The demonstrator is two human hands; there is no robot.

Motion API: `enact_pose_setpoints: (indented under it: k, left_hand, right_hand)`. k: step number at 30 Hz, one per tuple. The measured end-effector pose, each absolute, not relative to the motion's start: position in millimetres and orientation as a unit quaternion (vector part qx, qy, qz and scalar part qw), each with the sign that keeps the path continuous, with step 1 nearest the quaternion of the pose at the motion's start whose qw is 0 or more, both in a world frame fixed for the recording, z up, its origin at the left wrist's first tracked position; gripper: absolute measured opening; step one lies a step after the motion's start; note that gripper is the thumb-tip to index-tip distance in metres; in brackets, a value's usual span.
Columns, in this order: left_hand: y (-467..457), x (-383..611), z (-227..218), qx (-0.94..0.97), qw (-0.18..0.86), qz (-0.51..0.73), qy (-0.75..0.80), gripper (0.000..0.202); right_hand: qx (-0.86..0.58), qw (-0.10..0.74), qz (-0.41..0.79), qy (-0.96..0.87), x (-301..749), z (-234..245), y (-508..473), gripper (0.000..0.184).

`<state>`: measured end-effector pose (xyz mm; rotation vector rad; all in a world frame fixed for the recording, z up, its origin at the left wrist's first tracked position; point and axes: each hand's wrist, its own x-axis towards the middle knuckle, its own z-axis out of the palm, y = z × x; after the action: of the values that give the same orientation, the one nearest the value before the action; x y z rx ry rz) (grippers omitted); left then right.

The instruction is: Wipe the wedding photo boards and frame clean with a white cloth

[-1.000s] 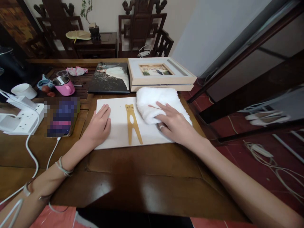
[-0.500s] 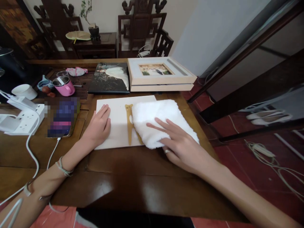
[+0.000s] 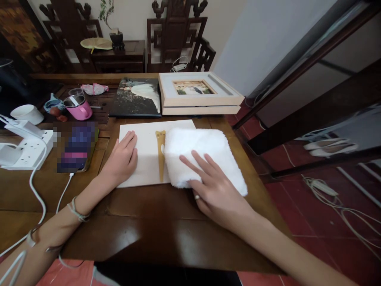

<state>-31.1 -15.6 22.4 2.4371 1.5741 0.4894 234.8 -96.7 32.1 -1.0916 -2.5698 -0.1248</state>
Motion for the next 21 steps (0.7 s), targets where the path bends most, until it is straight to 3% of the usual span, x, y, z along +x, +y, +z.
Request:
enact_pose_setpoints:
  k: [6,21]
  left_hand:
    - [-13.2,-32.6,21.1,0.823,0.096,0.157,0.537,0.050]
    - [-25.9,-32.5,22.2,0.824,0.098,0.149,0.538,0.050]
  right_hand:
    - [-0.372,0.208,-0.024,-0.904,240.7,28.3,-105.6,0.027]
    - [-0.409,0.199,-0.005,-0.891,257.5,22.4,-49.1,0.031]
